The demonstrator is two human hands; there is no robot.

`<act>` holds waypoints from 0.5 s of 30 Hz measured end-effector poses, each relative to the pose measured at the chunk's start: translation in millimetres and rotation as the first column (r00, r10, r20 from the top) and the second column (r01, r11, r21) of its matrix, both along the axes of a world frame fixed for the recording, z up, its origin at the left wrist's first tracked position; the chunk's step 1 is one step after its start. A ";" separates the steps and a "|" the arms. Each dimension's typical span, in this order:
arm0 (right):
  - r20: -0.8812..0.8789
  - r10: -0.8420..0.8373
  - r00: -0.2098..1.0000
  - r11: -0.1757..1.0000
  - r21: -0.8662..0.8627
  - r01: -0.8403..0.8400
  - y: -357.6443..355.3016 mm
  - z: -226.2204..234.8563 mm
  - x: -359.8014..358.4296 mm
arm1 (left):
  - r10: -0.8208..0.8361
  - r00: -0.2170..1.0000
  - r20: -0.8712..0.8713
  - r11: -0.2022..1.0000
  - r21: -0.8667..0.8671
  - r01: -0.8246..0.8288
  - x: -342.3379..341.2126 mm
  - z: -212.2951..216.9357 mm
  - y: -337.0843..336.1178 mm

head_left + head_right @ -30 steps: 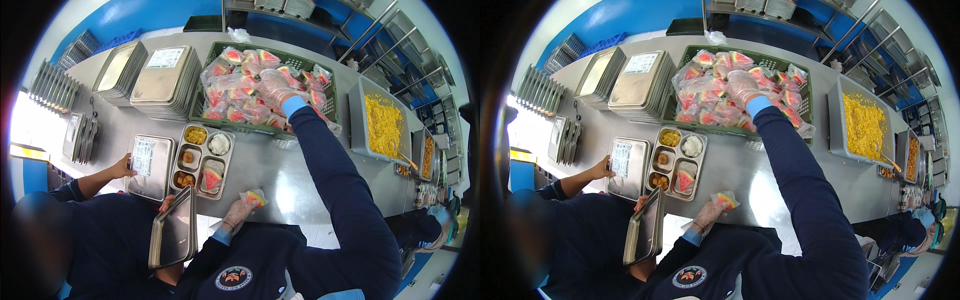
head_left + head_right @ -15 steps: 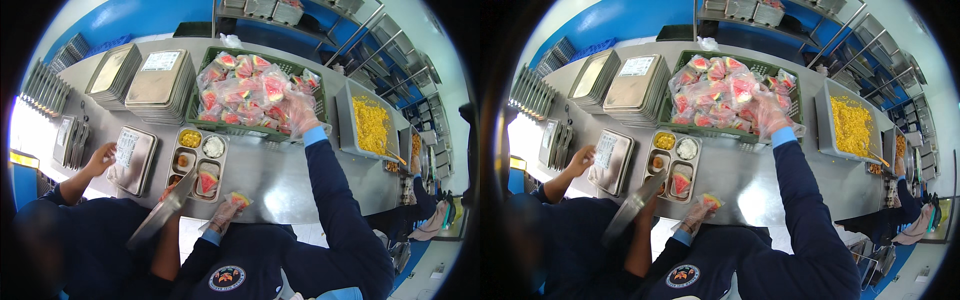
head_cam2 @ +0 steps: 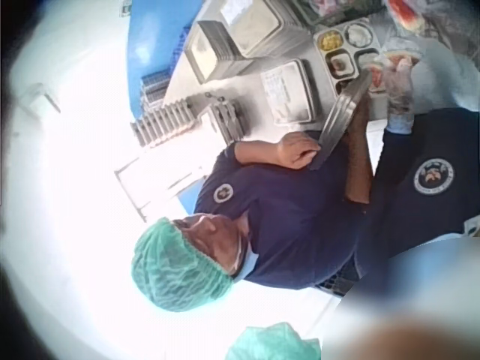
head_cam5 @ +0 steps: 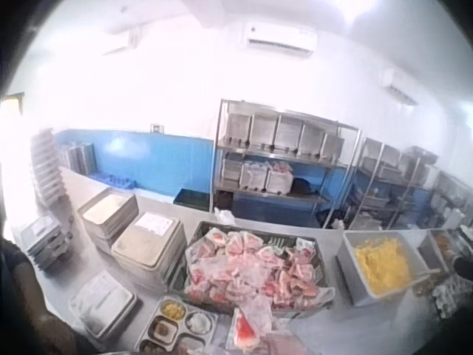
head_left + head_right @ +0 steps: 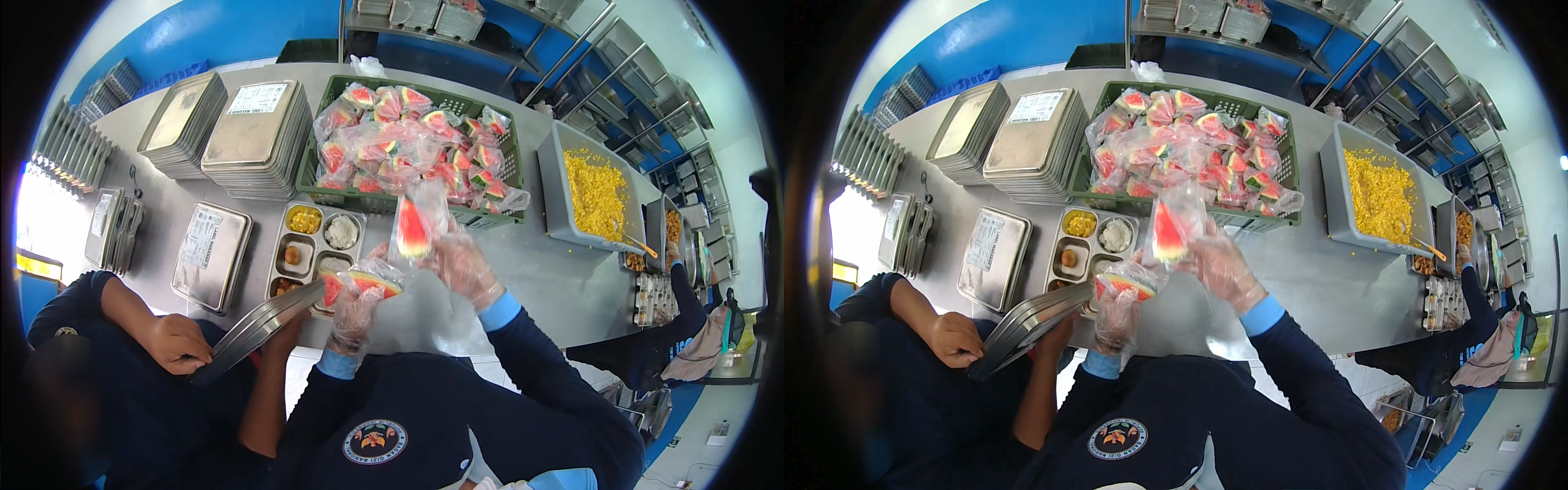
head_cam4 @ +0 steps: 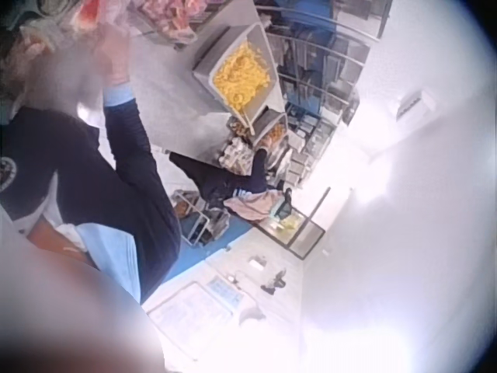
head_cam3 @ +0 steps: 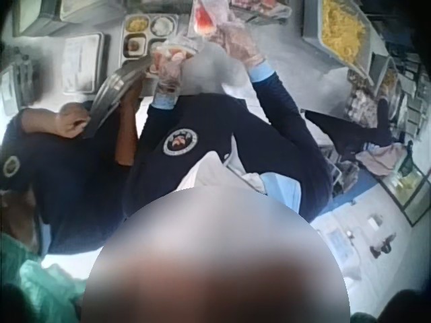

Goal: The person places individually wrapped watermelon slices into compartmentalized metal trays that already contain rice, corn, and fried items. The person then closes the trays with metal lids and stacks them on the counter.

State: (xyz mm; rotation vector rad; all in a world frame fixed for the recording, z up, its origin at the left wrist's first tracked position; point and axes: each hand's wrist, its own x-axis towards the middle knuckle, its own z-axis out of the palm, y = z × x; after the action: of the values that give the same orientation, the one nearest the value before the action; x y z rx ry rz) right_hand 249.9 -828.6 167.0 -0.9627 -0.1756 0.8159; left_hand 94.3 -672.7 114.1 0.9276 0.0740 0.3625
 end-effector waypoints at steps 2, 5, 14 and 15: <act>0.211 0.065 0.975 0.968 -0.253 -0.009 -13.3 -10.8 -11.5 | -0.050 0.997 0.050 0.998 -0.039 0.052 3.5 6.0 -0.8; 0.294 0.298 0.908 0.814 -0.576 -0.081 -26.8 -35.8 -32.9 | -0.214 0.905 -0.367 0.941 0.172 0.293 7.4 -8.1 0.8; 0.592 0.651 0.474 0.655 -0.754 0.042 -23.6 -18.8 40.4 | -0.240 0.924 -0.296 0.968 -0.143 0.206 4.6 -70.0 -16.5; 0.730 0.535 0.424 0.749 -0.643 0.162 -6.0 -7.9 65.2 | -0.277 0.910 -0.308 0.960 -0.134 0.247 1.5 -70.8 -14.9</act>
State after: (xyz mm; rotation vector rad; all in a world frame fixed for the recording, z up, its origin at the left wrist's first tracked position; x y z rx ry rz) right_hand 315.2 -834.6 159.1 -2.0529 -1.0472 0.4699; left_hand 95.8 -687.6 43.3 0.8849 0.2634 -0.0473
